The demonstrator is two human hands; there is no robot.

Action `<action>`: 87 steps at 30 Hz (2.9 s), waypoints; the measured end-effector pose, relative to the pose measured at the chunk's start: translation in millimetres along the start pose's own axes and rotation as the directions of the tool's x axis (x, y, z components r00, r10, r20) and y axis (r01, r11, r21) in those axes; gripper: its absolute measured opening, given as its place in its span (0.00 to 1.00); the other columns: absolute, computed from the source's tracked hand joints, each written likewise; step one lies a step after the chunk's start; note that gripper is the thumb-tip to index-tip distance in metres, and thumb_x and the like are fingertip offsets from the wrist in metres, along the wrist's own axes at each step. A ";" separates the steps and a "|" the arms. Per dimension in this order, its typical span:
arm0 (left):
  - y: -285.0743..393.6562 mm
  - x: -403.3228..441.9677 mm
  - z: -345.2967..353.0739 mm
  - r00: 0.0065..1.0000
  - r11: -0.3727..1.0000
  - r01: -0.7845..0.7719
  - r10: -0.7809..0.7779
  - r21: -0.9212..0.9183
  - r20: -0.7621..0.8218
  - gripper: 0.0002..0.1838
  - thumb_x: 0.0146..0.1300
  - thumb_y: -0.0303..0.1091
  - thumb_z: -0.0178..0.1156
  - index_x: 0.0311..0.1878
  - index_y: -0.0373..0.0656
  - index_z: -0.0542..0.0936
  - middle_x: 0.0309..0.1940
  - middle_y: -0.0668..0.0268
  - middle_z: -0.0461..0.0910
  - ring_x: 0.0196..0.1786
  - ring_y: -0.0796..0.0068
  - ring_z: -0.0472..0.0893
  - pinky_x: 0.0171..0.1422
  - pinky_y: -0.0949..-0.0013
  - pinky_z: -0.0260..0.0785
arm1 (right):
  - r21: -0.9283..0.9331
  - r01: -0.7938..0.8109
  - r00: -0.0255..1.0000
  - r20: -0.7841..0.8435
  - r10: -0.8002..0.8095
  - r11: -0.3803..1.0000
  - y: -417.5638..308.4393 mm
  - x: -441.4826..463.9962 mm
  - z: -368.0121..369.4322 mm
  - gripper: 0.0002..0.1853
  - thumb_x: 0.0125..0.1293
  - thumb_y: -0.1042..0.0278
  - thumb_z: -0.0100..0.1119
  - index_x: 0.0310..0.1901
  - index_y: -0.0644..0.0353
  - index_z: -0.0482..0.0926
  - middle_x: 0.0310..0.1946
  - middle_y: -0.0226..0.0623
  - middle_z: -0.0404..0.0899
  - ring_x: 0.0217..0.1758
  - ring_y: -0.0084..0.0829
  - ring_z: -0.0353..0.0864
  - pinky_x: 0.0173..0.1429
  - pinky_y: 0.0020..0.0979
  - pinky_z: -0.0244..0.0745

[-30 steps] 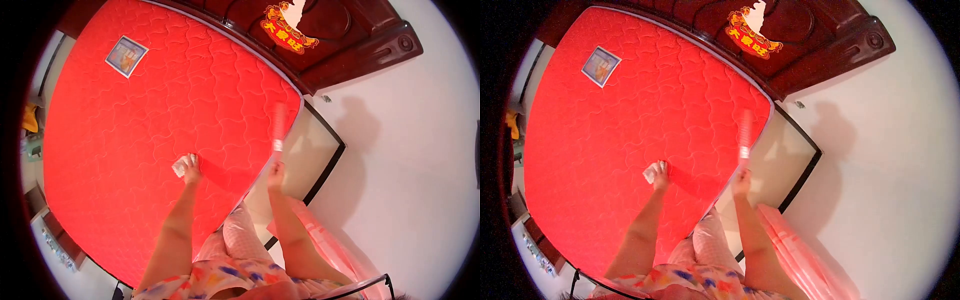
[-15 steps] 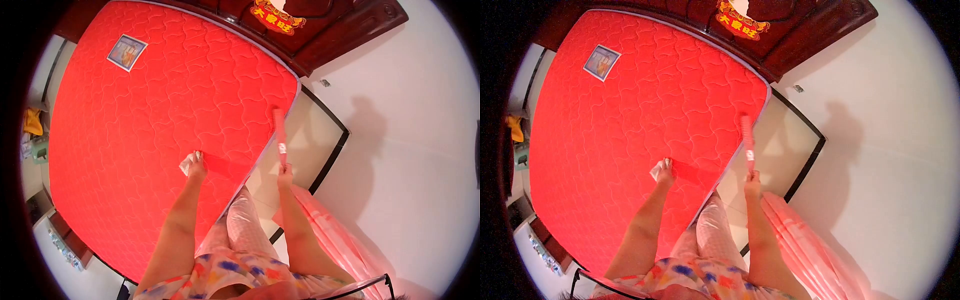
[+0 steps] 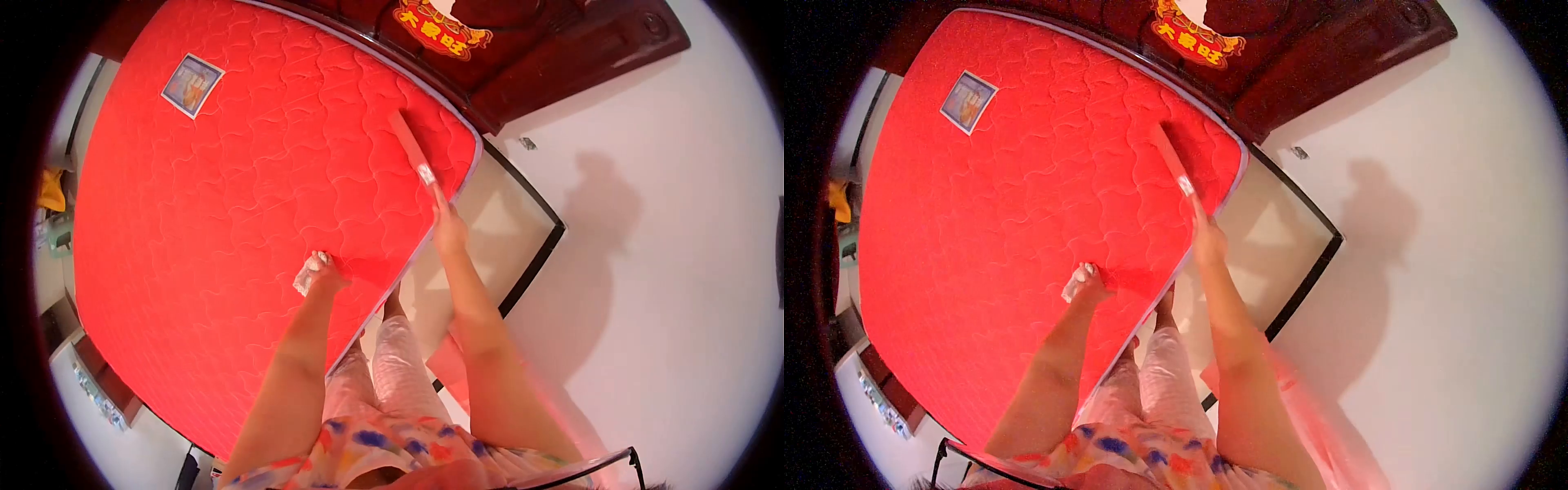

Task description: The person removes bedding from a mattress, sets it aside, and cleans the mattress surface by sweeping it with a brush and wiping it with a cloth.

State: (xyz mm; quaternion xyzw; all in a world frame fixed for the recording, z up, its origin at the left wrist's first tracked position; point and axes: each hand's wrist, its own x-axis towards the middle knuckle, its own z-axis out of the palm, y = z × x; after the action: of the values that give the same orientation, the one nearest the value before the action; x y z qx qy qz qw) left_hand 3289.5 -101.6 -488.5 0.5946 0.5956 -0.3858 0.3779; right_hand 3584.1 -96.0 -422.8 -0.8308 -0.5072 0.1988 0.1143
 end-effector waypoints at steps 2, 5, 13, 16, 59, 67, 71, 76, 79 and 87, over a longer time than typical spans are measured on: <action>6.5 -6.2 -4.6 0.999 0.986 -0.018 0.013 0.167 0.030 0.60 0.44 0.65 0.59 0.68 0.35 0.39 0.70 0.53 0.32 0.71 0.47 0.29 0.68 0.41 0.44 | -0.025 0.065 0.997 0.030 -0.064 0.998 -10.7 50.2 -9.8 0.28 0.65 0.64 0.46 0.65 0.30 0.53 0.39 0.48 0.75 0.37 0.49 0.77 0.40 0.44 0.72; 17.5 -15.6 -13.7 0.998 0.969 -0.027 0.011 0.244 0.070 0.61 0.43 0.67 0.58 0.68 0.34 0.39 0.71 0.54 0.32 0.70 0.45 0.26 0.66 0.37 0.43 | -0.060 0.142 0.990 0.017 -0.142 0.988 -16.1 111.2 -24.3 0.28 0.65 0.65 0.46 0.65 0.31 0.53 0.37 0.49 0.75 0.36 0.50 0.77 0.39 0.45 0.72; 15.0 -11.7 -8.7 0.997 0.977 -0.070 0.071 0.199 0.007 0.63 0.41 0.67 0.60 0.67 0.31 0.40 0.70 0.50 0.32 0.70 0.44 0.27 0.67 0.37 0.40 | -0.243 -0.013 0.996 0.081 0.034 0.970 66.7 116.2 -38.0 0.28 0.64 0.67 0.46 0.64 0.29 0.56 0.32 0.50 0.76 0.34 0.48 0.78 0.38 0.45 0.71; -0.6 11.2 20.1 0.994 0.987 -0.072 0.084 0.145 -0.076 0.65 0.39 0.66 0.62 0.67 0.31 0.39 0.69 0.46 0.31 0.71 0.46 0.28 0.68 0.38 0.39 | -0.211 -0.084 0.990 0.093 0.106 0.974 118.7 65.4 -54.0 0.28 0.63 0.68 0.47 0.64 0.32 0.56 0.30 0.49 0.76 0.34 0.48 0.77 0.37 0.46 0.71; -233.2 -349.0 6.2 0.756 -0.243 -0.620 0.069 -0.746 -0.651 0.23 0.54 0.16 0.46 0.53 0.45 0.70 0.42 0.65 0.74 0.46 0.72 0.75 0.47 0.70 0.70 | 0.602 -0.446 0.779 0.625 -0.044 0.662 -186.7 -264.5 -19.0 0.27 0.56 0.80 0.50 0.60 0.60 0.60 0.31 0.39 0.75 0.27 0.29 0.78 0.26 0.27 0.73; -297.5 -437.2 63.9 0.707 -0.453 -0.691 -0.257 -0.564 -0.659 0.28 0.49 0.13 0.46 0.55 0.45 0.70 0.47 0.65 0.73 0.50 0.71 0.74 0.50 0.69 0.70 | 0.431 -0.441 0.382 0.884 -0.270 0.787 -238.6 -316.2 -46.3 0.24 0.61 0.80 0.45 0.59 0.63 0.57 0.34 0.38 0.75 0.29 0.28 0.79 0.29 0.26 0.75; -319.0 -471.7 132.3 0.691 -0.518 -0.721 -0.482 -0.461 -0.539 0.27 0.49 0.13 0.47 0.54 0.45 0.69 0.47 0.64 0.73 0.50 0.70 0.75 0.49 0.70 0.70 | 0.518 -0.464 0.310 0.855 -0.415 0.719 -273.4 -346.6 -54.7 0.25 0.64 0.75 0.45 0.62 0.62 0.54 0.38 0.39 0.76 0.34 0.29 0.79 0.34 0.27 0.77; -325.0 -498.3 223.8 0.698 -0.571 -0.712 -0.636 -0.408 -0.329 0.23 0.53 0.15 0.49 0.53 0.44 0.70 0.45 0.63 0.75 0.48 0.70 0.76 0.49 0.69 0.71 | 0.482 -0.443 0.214 0.876 -0.433 0.756 -307.6 -382.1 -42.4 0.29 0.64 0.71 0.49 0.64 0.60 0.50 0.41 0.36 0.76 0.32 0.27 0.79 0.32 0.25 0.76; -323.0 -528.2 260.7 0.663 -0.556 -0.739 -0.700 -0.380 -0.265 0.20 0.56 0.18 0.50 0.53 0.45 0.70 0.44 0.64 0.75 0.46 0.72 0.76 0.47 0.70 0.71 | 0.467 -0.338 0.158 0.884 -0.440 0.817 -313.7 -407.6 -22.8 0.30 0.64 0.70 0.51 0.64 0.59 0.51 0.42 0.36 0.77 0.29 0.23 0.76 0.30 0.22 0.71; -379.7 -602.5 360.3 0.544 -0.527 -0.838 -0.825 -0.142 -0.152 0.14 0.64 0.27 0.50 0.53 0.46 0.70 0.41 0.66 0.76 0.44 0.72 0.77 0.44 0.69 0.72 | 0.410 -0.014 0.094 0.908 -0.407 0.912 -368.1 -533.6 -18.8 0.16 0.61 0.69 0.56 0.49 0.54 0.66 0.36 0.31 0.78 0.23 0.13 0.65 0.19 0.15 0.54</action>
State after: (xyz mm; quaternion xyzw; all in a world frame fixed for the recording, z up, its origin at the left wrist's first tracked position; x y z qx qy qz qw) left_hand 2911.0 -678.3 -87.1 -0.0674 0.5563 0.7773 0.2859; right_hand 3082.1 -400.6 -147.5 -0.3815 -0.5228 0.7568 -0.0920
